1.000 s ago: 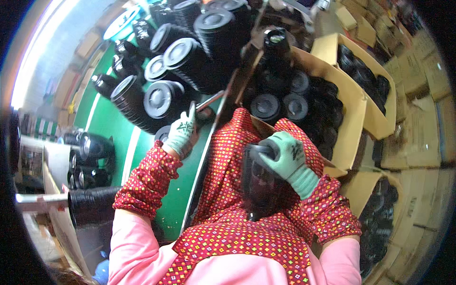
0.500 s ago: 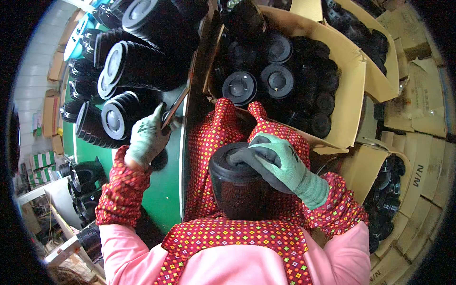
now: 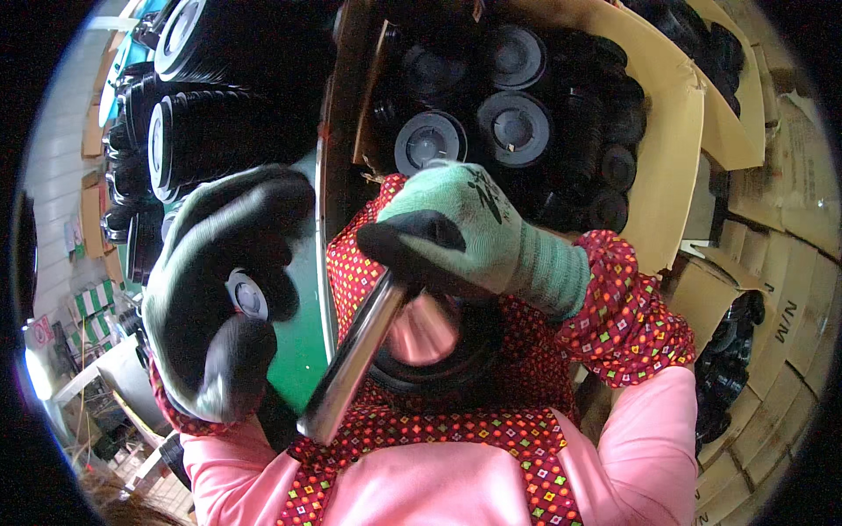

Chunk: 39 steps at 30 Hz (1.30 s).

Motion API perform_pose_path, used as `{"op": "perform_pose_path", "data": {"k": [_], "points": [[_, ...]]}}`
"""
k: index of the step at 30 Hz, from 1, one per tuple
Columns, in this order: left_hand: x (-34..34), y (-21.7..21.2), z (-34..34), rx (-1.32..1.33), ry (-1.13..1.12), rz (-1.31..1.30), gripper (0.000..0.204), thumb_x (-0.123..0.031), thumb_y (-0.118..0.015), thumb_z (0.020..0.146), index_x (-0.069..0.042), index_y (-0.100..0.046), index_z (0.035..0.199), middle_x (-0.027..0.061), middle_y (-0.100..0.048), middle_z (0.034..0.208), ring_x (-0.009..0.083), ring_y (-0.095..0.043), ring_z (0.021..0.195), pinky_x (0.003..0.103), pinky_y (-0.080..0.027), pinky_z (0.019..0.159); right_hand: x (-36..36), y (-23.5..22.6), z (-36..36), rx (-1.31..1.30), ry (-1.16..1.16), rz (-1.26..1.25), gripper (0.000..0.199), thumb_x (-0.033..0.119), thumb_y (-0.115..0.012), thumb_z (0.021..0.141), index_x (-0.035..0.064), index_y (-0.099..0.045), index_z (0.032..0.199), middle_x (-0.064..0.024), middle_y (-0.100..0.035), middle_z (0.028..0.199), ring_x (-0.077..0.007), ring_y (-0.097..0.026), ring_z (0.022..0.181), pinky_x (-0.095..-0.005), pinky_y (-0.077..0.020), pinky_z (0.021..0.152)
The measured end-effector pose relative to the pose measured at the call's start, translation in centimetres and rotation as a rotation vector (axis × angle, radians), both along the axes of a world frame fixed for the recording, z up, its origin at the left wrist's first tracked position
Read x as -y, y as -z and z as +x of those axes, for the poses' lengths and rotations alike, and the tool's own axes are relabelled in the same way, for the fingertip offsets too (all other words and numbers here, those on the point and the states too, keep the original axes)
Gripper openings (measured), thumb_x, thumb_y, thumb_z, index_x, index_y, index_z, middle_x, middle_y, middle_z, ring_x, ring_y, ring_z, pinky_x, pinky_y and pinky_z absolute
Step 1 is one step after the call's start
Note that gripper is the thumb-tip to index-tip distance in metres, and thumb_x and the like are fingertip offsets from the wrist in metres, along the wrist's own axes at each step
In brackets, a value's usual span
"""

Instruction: The person repeatedly picks up black cylindrical containers and circular lids from a green worktable, inserts the lids into the containers, and places the assembled units into a cardboard box. The process is performed one at a time with gloved hands.

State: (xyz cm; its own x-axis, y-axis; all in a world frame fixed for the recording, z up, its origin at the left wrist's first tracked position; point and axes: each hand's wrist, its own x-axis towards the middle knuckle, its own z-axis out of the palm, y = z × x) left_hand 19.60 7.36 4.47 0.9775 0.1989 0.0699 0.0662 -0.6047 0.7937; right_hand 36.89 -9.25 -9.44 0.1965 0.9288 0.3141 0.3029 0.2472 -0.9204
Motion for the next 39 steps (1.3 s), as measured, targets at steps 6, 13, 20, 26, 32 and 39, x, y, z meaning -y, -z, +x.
{"op": "perform_pose_path", "data": {"k": [6,13,20,26,32,39], "points": [[6.2,3.9,2.4,0.235,0.55,-0.292,0.042,-0.034,-0.073,0.086,-0.006,-0.072,0.118,0.0133,-0.065,0.111,0.0334,-0.063,0.102,0.048,-0.049,0.09,0.6,4.8,-0.6,-0.046,-0.099,0.106,0.034,0.034,-0.057,0.103,0.0038,-0.072,0.101,-0.0169,-0.068,0.1,-0.0378,-0.064,0.094,-0.0468,-0.0486,0.092],[10.1,3.7,2.5,0.162,0.372,-0.098,0.047,-0.033,-0.07,0.085,-0.006,-0.072,0.124,0.008,-0.062,0.104,0.0295,-0.06,0.1,0.048,-0.047,0.093,0.2,2.8,-1.7,-0.27,-0.147,0.073,0.051,0.046,-0.05,0.103,0.0049,-0.075,0.087,-0.012,-0.071,0.103,-0.0323,-0.062,0.115,-0.0501,-0.0417,0.11],[4.8,7.1,0.6,0.419,0.488,-0.592,0.03,-0.024,-0.077,0.094,0.004,-0.078,0.105,0.0096,-0.064,0.082,0.0275,-0.066,0.078,0.05,-0.05,0.086,4.1,1.1,-1.2,0.253,0.158,-0.043,0.035,0.032,-0.068,0.096,0.0019,-0.067,0.113,-0.0199,-0.065,0.106,-0.0414,-0.062,0.096,-0.0504,-0.0505,0.092],[2.1,11.5,-3.1,0.069,-0.131,-1.148,0.064,-0.029,-0.048,0.113,0.0,-0.028,0.166,0.0187,-0.075,0.095,0.0225,-0.069,0.078,0.039,-0.058,0.084,7.5,-7.0,-1.3,0.617,0.118,-0.447,0.054,0.032,-0.077,0.088,0.0117,-0.067,0.137,-0.007,-0.062,0.096,-0.0288,-0.063,0.08,-0.0443,-0.0501,0.072],[2.2,10.1,-1.4,0.1,-0.262,-1.097,0.072,-0.009,-0.059,0.106,-0.006,-0.025,0.169,0.0205,-0.052,0.158,0.0278,-0.061,0.133,0.043,-0.046,0.115,7.8,-6.9,-1.1,0.621,0.075,-0.354,0.071,0.027,-0.075,0.082,0.0216,-0.062,0.152,-0.003,-0.055,0.089,-0.0253,-0.061,0.077,-0.0433,-0.0491,0.069],[1.3,5.4,0.3,-0.199,0.205,0.155,0.046,-0.012,-0.076,0.084,0.001,-0.07,0.127,0.0216,-0.071,0.125,0.0416,-0.069,0.112,0.048,-0.056,0.097,7.1,-10.2,-1.2,0.634,-0.028,-0.436,0.06,0.016,-0.079,0.081,0.0042,-0.069,0.139,-0.0087,-0.063,0.089,-0.0286,-0.063,0.07,-0.042,-0.0494,0.065]]}}
